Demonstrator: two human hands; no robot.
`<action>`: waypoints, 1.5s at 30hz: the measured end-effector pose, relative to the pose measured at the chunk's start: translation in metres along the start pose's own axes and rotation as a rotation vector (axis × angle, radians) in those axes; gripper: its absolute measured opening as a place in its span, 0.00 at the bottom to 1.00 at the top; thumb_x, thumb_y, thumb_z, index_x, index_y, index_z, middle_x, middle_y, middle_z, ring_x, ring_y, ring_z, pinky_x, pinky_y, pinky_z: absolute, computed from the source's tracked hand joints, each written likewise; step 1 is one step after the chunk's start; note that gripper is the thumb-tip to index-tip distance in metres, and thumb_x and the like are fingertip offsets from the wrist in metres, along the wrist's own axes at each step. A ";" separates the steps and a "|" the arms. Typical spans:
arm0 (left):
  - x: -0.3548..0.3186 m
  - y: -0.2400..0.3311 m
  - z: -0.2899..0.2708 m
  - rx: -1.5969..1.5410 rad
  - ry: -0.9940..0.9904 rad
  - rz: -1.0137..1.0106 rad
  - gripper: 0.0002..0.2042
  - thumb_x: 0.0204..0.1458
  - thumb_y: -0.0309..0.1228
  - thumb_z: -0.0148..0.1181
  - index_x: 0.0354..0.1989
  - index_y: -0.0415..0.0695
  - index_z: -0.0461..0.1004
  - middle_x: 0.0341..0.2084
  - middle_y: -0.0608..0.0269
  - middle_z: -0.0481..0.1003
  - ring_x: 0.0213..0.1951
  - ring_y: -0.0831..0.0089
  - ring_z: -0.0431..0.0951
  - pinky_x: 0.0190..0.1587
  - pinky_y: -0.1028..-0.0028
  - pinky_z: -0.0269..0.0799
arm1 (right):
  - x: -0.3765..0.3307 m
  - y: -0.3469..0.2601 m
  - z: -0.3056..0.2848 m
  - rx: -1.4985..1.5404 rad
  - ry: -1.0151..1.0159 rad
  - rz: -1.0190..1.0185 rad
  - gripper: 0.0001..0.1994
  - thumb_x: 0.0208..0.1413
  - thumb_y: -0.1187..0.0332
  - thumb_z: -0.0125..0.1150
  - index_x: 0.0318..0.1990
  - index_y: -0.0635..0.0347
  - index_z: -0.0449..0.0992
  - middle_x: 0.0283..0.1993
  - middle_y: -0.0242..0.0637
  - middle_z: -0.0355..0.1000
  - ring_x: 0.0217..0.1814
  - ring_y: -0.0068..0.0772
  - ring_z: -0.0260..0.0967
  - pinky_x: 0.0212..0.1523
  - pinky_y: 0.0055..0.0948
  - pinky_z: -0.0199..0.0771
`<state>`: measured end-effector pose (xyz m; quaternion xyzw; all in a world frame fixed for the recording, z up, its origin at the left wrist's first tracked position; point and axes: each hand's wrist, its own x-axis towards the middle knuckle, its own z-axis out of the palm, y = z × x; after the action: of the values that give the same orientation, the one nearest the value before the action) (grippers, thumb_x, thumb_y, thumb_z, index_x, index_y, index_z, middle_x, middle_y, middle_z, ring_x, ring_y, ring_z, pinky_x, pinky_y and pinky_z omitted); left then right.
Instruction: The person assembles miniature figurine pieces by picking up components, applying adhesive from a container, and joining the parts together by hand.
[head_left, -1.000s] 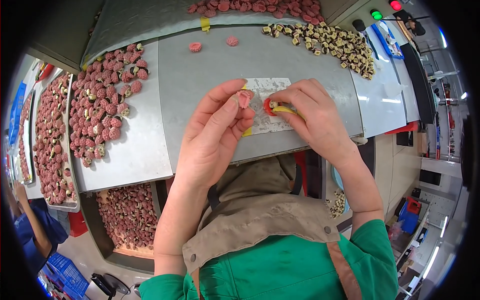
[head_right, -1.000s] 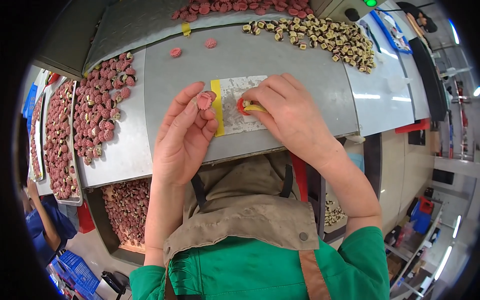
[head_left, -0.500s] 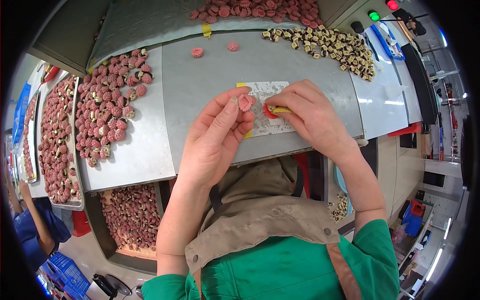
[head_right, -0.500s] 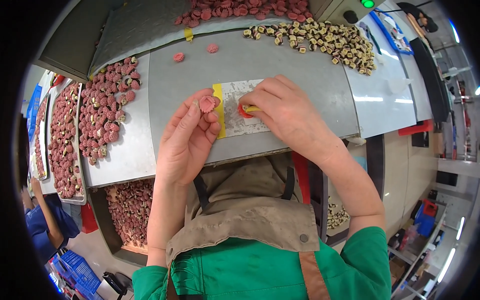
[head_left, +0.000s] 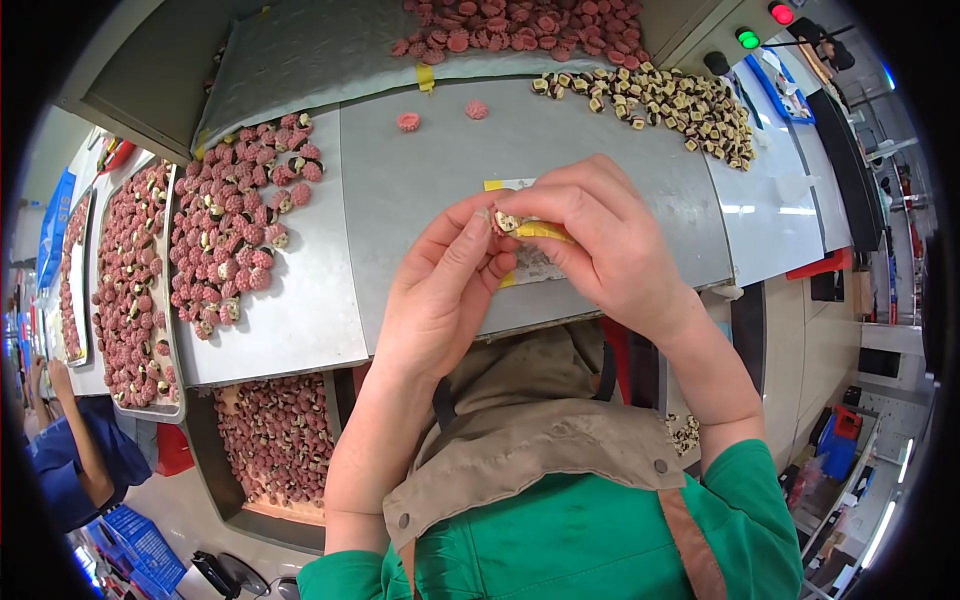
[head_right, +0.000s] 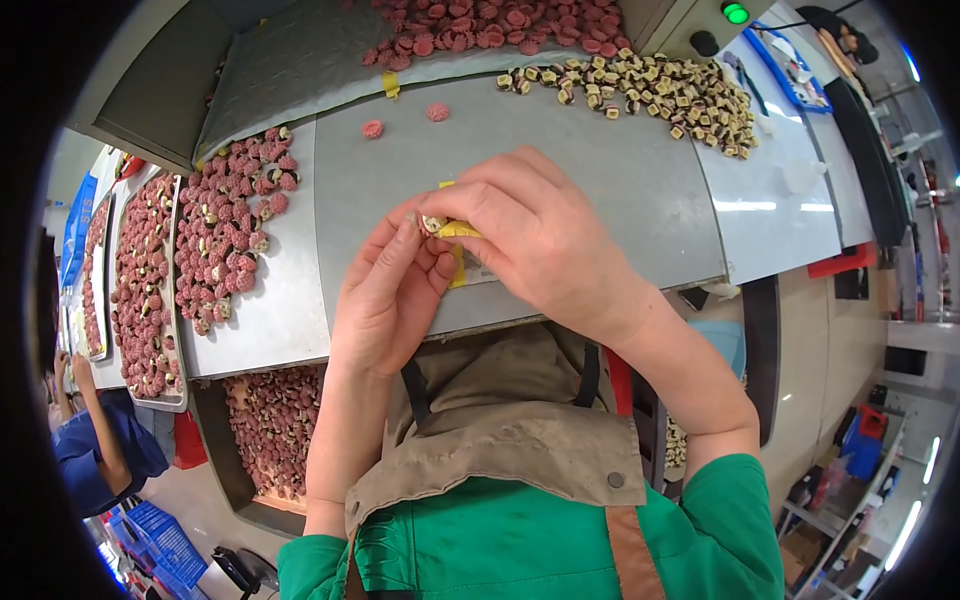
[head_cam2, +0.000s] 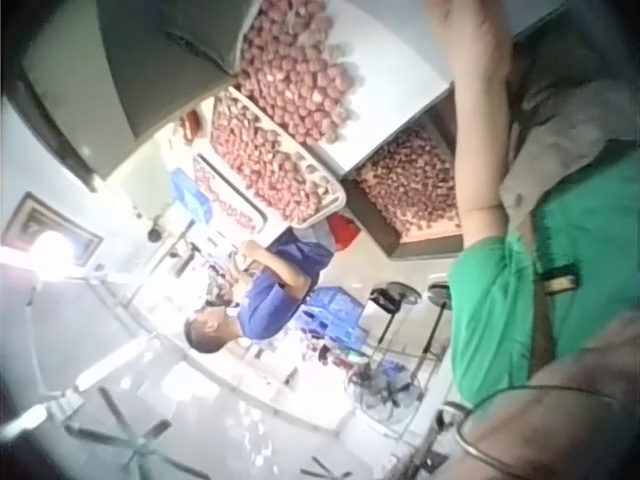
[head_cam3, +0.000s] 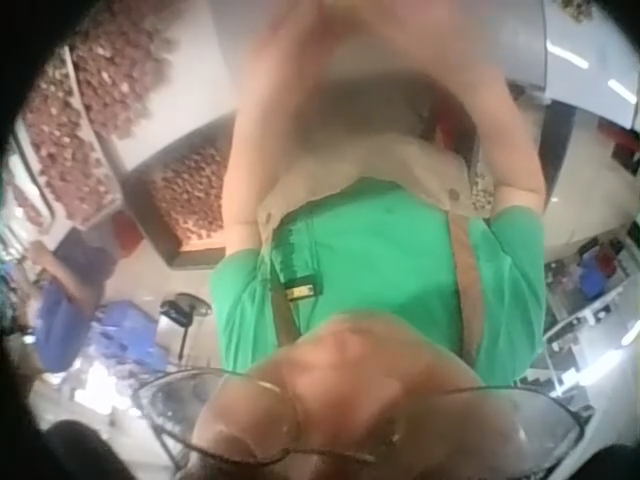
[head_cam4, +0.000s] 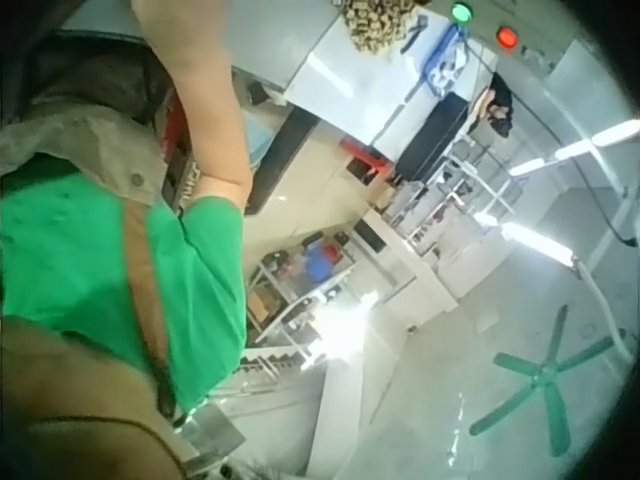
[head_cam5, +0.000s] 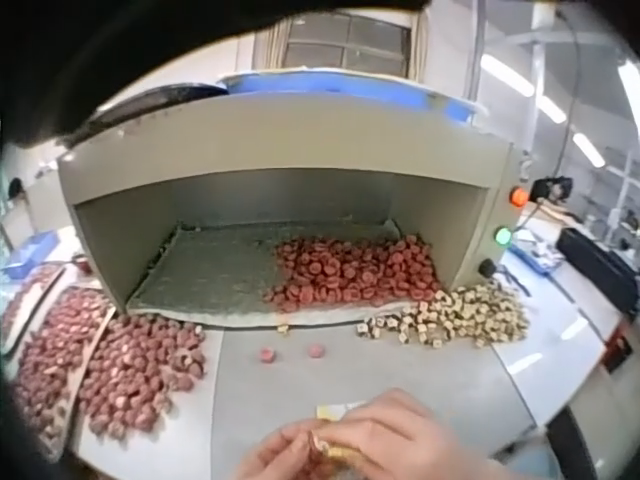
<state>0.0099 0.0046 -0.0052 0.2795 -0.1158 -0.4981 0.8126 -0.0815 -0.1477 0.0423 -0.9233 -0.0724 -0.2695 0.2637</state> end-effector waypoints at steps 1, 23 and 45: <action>0.000 0.000 0.001 -0.009 0.008 0.002 0.16 0.62 0.33 0.50 0.55 0.39 0.66 0.44 0.65 0.72 0.44 0.80 0.71 0.50 0.77 0.66 | -0.002 0.000 0.001 -0.054 0.003 -0.017 0.12 0.51 0.78 0.59 0.44 0.61 0.74 0.41 0.41 0.70 0.39 0.35 0.69 0.41 0.29 0.71; -0.005 -0.024 0.029 0.617 0.114 0.324 0.29 0.54 0.22 0.56 0.64 0.39 0.52 0.40 0.56 0.73 0.45 0.74 0.74 0.51 0.75 0.68 | -0.016 0.008 0.001 0.235 0.006 0.145 0.11 0.43 0.76 0.65 0.37 0.59 0.75 0.40 0.35 0.71 0.42 0.35 0.67 0.39 0.30 0.70; -0.175 0.190 -0.150 2.063 1.145 0.528 0.18 0.58 0.36 0.55 0.49 0.33 0.70 0.37 0.55 0.74 0.38 0.68 0.74 0.44 0.72 0.68 | -0.041 0.132 -0.071 -0.297 0.080 0.402 0.09 0.56 0.71 0.57 0.43 0.62 0.71 0.38 0.39 0.67 0.37 0.35 0.70 0.39 0.28 0.71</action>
<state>0.1380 0.2746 -0.0033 0.9444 -0.1357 0.2060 0.2175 -0.1122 -0.2968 0.0120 -0.9364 0.1637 -0.2557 0.1760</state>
